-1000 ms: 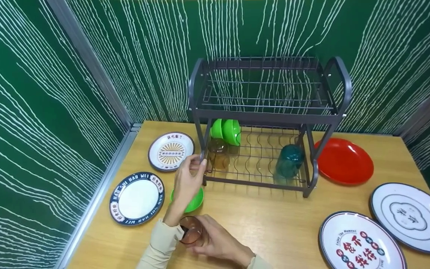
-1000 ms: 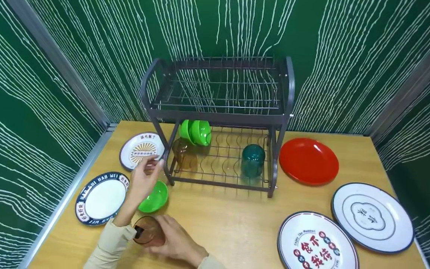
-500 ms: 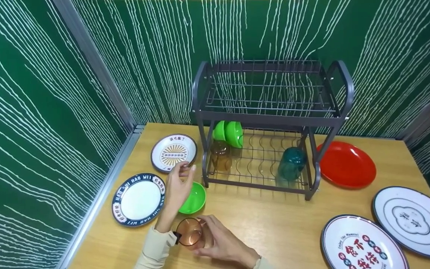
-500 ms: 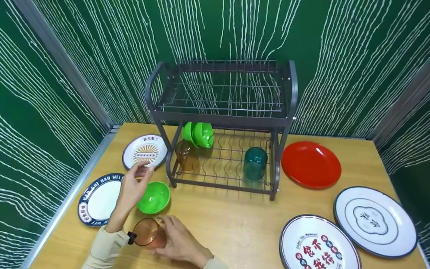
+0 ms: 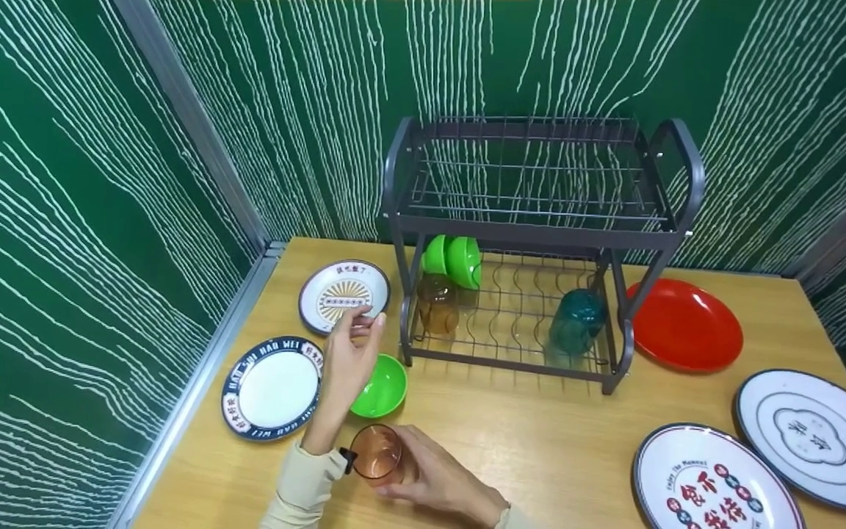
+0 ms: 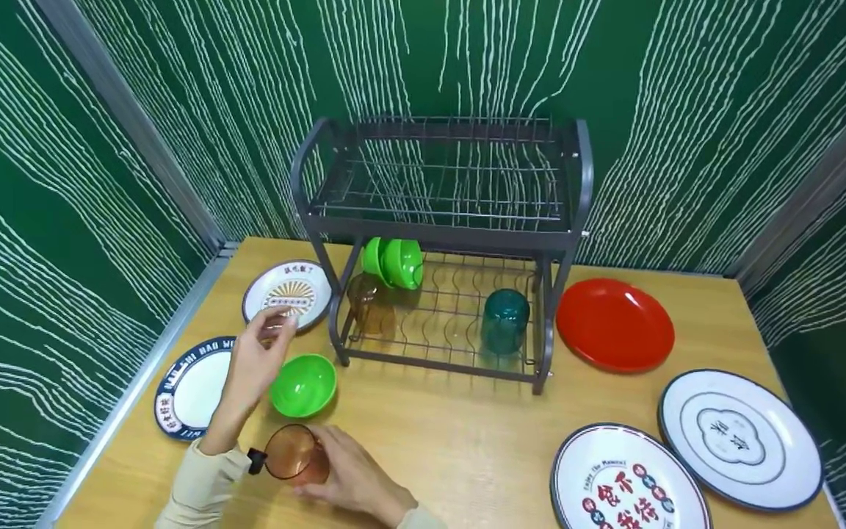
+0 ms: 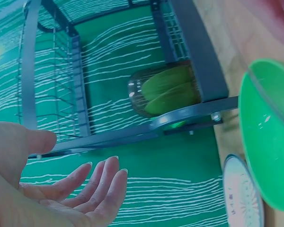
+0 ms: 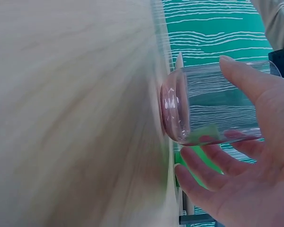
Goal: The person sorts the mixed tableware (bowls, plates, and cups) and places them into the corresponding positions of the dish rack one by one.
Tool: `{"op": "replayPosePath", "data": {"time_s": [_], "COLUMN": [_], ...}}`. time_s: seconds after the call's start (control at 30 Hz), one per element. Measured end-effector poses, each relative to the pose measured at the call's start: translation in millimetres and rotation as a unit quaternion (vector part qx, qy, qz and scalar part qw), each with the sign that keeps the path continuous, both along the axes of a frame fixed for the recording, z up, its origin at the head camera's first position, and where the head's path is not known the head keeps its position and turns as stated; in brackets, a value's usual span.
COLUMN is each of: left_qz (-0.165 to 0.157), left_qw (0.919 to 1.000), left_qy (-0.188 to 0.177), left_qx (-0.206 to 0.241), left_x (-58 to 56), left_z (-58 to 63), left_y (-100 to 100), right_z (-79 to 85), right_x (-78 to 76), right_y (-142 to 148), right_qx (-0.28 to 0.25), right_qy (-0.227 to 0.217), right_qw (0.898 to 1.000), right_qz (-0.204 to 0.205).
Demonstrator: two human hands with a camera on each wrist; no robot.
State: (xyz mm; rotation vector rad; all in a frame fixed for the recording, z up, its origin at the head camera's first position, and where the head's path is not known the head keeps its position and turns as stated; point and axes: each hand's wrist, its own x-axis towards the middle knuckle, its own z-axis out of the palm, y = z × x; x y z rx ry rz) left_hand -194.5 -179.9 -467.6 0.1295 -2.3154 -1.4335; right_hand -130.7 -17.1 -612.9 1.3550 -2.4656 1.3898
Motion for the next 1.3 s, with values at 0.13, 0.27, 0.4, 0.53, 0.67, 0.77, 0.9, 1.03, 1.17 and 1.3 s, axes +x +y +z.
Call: {"op": "replayPosePath", "data": {"time_s": [0.13, 0.27, 0.4, 0.53, 0.67, 0.77, 0.9, 1.03, 1.17, 1.3], "left_qz": [0.0, 0.011, 0.023, 0.029, 0.034, 0.04, 0.045, 0.041, 0.028, 0.016], "left_qw": [0.9999, 0.9999, 0.9996, 0.9991, 0.9988, 0.9978, 0.9954, 0.9926, 0.9888, 0.9837], "left_qy": [0.01, 0.012, 0.015, 0.012, -0.01, -0.028, -0.052, -0.081, -0.111, -0.144], "left_qx": [0.008, 0.003, -0.011, -0.027, -0.034, -0.044, -0.066, -0.082, -0.095, -0.106], "left_x": [2.7, 6.0, 8.0, 10.4, 12.8, 14.6, 16.4, 16.9, 19.2, 22.3], "left_z": [2.5, 1.4, -2.7, -9.5, -18.3, -25.4, -34.1, -41.5, -49.3, -59.1], "left_y": [-8, -17, -26, -33, -39, -42, -45, -47, -49, -50], "right_z": [1.4, 5.5, 11.2, 15.5, 17.1, 16.3, 14.9, 15.1, 15.5, 16.0], "right_x": [0.3, -1.3, -7.0, -14.2, -19.5, -23.0, -28.4, -34.8, -40.7, -44.2], "right_y": [1, 6, 14, 22, 26, 25, 21, 19, 17, 15], "right_qx": [0.01, 0.029, 0.051, 0.058, 0.056, 0.044, 0.022, 0.006, -0.011, -0.018], "right_qy": [-0.011, -0.046, -0.071, -0.08, -0.097, -0.106, -0.115, -0.125, -0.136, -0.143], "right_qw": [1.0, 0.998, 0.996, 0.995, 0.994, 0.993, 0.993, 0.992, 0.99, 0.989], "right_qz": [0.004, 0.006, 0.002, 0.007, 0.002, -0.008, -0.017, -0.027, -0.036, -0.041]}}
